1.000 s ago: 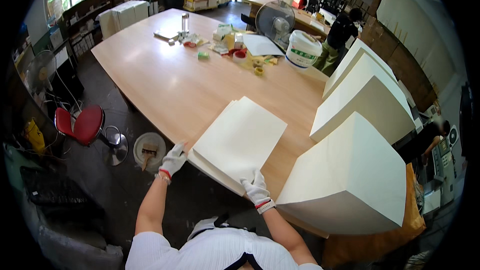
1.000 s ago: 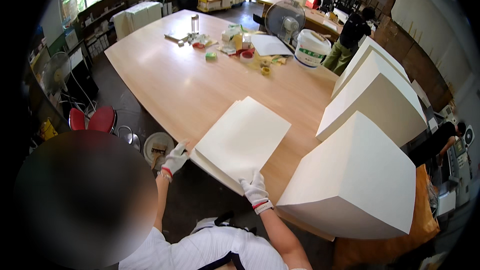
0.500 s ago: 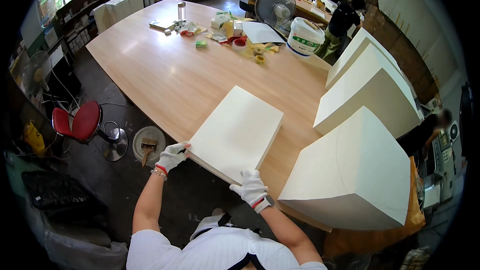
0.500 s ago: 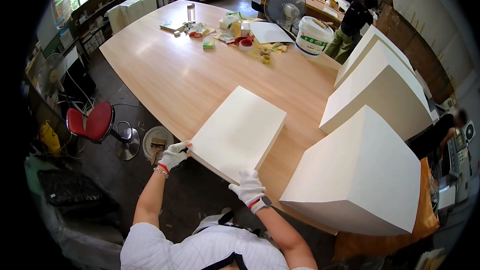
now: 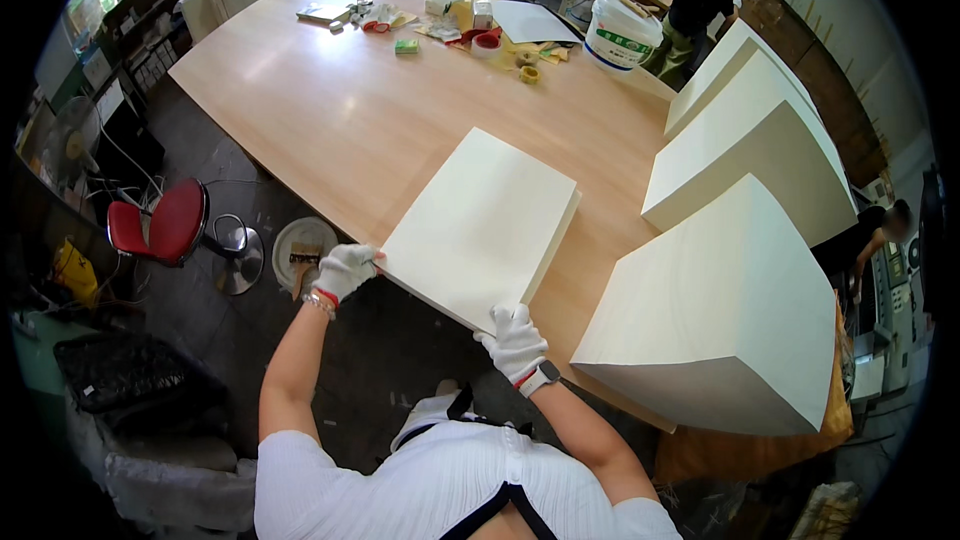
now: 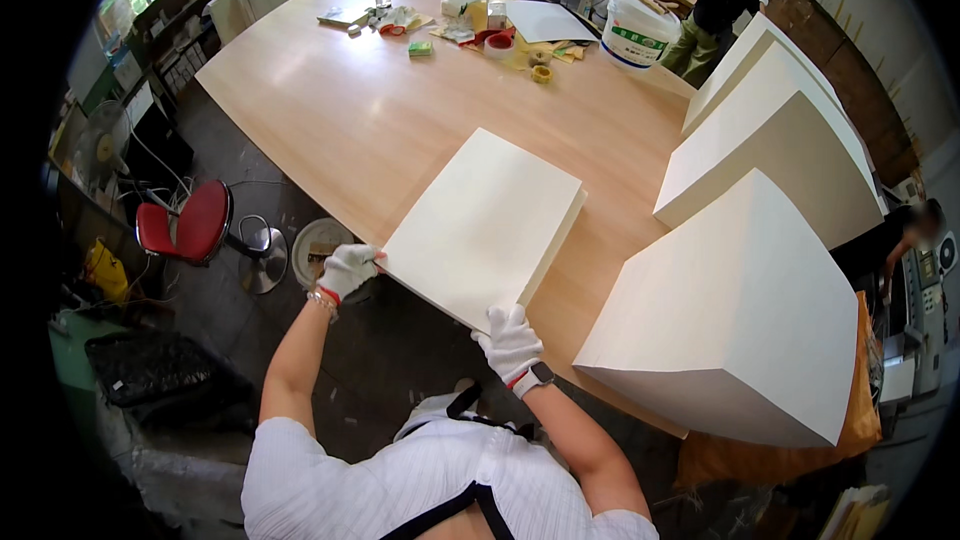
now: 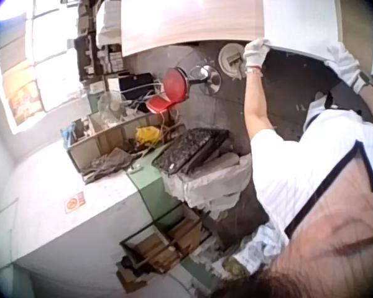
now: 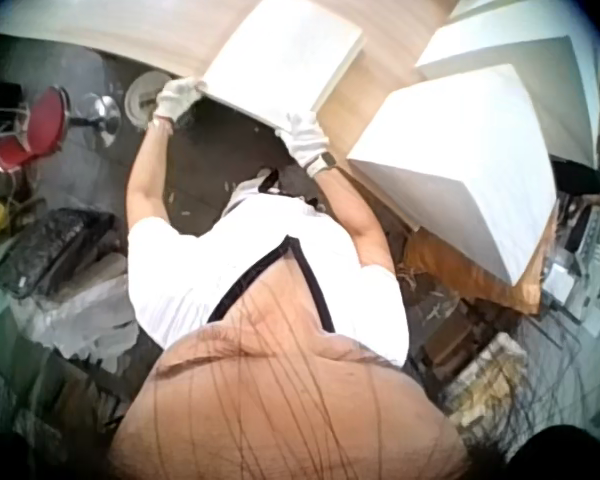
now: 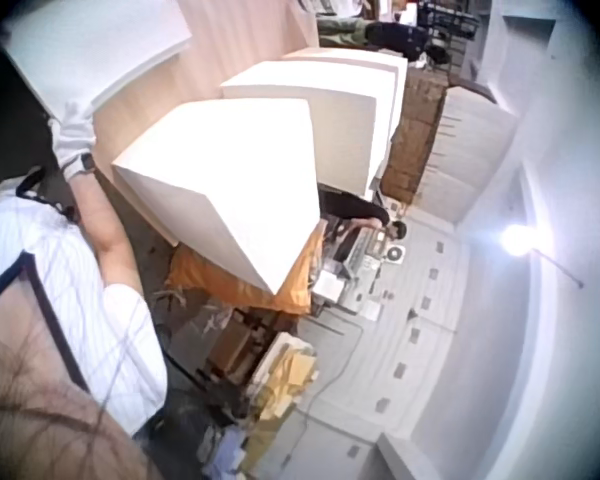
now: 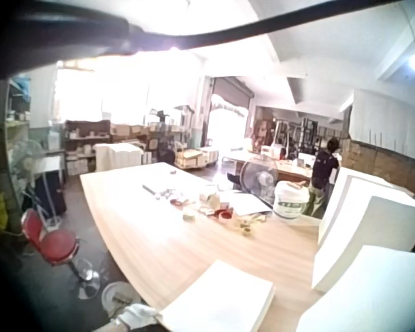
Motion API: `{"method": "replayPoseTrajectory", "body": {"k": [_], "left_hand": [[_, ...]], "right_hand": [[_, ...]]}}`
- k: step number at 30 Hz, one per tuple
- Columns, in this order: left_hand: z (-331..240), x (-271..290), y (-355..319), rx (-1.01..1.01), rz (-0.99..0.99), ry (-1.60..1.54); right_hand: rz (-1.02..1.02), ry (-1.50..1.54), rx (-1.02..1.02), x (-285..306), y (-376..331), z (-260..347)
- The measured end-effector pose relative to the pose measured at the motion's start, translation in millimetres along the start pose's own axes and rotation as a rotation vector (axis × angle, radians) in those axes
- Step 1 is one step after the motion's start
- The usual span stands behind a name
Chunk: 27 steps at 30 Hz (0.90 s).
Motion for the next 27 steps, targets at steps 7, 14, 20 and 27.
{"method": "replayPoseTrajectory", "body": {"k": [7, 14, 20, 27], "left_hand": [[-11.8, 2.6, 2.6, 0.093, 0.084, 0.097], [-4.7, -0.8, 0.2, 0.122, 0.078, -0.026], [-2.5, -4.9, 0.7, 0.213, 0.081, -0.131], [-3.1, -7.3, -2.4, 0.199, 0.056, -0.099]], "right_hand": [[-0.041, 0.068, -0.009, -5.4, -2.0, -3.7], [-0.026, 0.052, 0.026, -1.8, -2.0, -6.2], [-0.129, -0.026, 0.092, -10.1, -8.4, -6.3], [-0.122, 0.049, 0.083, -9.5, -6.9, -7.7]]}}
Point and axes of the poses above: each hand's wrist, its own y-axis towards the middle knuckle, its own x-axis out of the back of the hand, z = x × y, the point moved 3 cm from there along y, towards the middle knuckle, and after that the axes turned 6 degrees about z, right-handed, at the moved point
